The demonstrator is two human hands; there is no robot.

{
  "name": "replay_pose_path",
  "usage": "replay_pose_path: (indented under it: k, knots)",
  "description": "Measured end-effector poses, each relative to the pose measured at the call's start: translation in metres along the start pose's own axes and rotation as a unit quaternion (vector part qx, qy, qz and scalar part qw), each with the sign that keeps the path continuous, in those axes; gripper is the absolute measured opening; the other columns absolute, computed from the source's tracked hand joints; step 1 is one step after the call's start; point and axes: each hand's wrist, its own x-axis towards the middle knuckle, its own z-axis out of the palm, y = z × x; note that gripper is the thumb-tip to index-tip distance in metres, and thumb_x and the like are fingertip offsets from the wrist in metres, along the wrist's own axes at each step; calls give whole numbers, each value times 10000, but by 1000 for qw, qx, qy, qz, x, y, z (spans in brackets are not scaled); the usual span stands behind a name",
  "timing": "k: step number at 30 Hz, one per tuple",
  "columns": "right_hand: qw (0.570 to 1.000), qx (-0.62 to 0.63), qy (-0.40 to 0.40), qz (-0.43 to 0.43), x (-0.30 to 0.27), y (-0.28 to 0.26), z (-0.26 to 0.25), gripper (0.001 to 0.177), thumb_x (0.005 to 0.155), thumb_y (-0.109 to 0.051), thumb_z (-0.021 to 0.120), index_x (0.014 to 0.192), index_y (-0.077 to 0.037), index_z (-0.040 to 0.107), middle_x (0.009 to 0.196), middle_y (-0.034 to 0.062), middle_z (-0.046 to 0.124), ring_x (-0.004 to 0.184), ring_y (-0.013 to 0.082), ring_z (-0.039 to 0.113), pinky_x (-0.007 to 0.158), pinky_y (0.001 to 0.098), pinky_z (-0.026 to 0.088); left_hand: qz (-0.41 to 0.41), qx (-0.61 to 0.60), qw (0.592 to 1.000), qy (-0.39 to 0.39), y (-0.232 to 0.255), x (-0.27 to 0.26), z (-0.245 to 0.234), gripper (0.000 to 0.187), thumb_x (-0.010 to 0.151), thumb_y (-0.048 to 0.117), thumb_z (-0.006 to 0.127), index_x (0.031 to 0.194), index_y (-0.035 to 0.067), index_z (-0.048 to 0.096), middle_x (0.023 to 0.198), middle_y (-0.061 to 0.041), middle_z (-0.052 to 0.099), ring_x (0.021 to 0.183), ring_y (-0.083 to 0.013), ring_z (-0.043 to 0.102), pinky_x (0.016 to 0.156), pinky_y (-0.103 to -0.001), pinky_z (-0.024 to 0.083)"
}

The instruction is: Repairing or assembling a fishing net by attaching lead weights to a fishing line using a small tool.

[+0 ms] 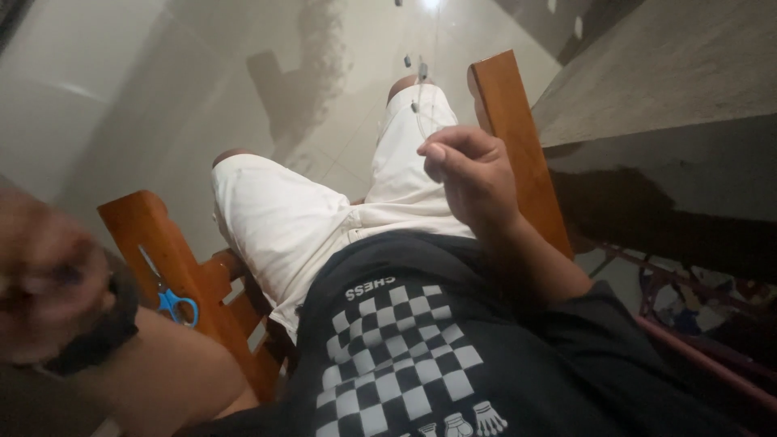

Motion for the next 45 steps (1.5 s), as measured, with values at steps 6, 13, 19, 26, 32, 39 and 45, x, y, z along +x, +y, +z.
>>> replay_pose_path:
  k: [6,13,19,26,32,39,45]
  knots:
    - [984,-160,76,-31,1,2,-10,66,836,-99,573,771,-95,582,663,-10,525,595,73,438,560,188,394,-109,487,861,98,-34,16,54,229,819,211,546,676,153,376,626,90,343,484,1,302,315,-82,240]
    - [960,-249,48,-120,6,-4,-5,55,887,-92,551,931,-70,528,722,22,492,634,95,455,591,195,431,-62,549,826,113,-38,2,52,195,909,356,546,1062,242,510,693,114,350,486,15,293,494,-127,256]
    - [988,-125,3,-88,4,-5,-13,124,862,-52,557,983,-66,580,793,14,544,684,79,478,633,176,431,-71,517,853,7,-49,-25,71,532,791,337,692,1253,173,486,729,45,482,525,-73,404,491,-205,327]
    - [977,122,-147,100,9,-10,-22,192,829,-154,629,1001,-74,597,720,-23,492,616,73,416,595,175,359,-18,509,856,94,14,-129,-3,602,313,-32,690,658,168,239,481,71,185,274,-49,354,201,-181,460]
    - [958,202,-159,126,8,7,-41,226,780,-40,559,977,70,562,612,16,417,526,107,443,507,230,387,-331,485,804,94,9,-100,26,390,734,272,758,737,-91,619,707,-240,680,597,-351,688,537,-382,518]
    - [956,182,-193,125,9,-4,-32,198,807,-69,562,975,37,569,592,6,435,521,99,450,517,234,410,-229,595,766,81,-7,-92,16,283,744,186,731,764,-76,626,734,-211,669,635,-320,663,570,-358,503]
    - [961,160,-203,93,12,1,-49,214,820,-78,536,1009,21,546,600,21,473,510,116,468,509,255,417,-137,704,695,56,-17,-86,19,179,754,98,706,791,-61,632,762,-184,658,673,-291,637,603,-334,487]
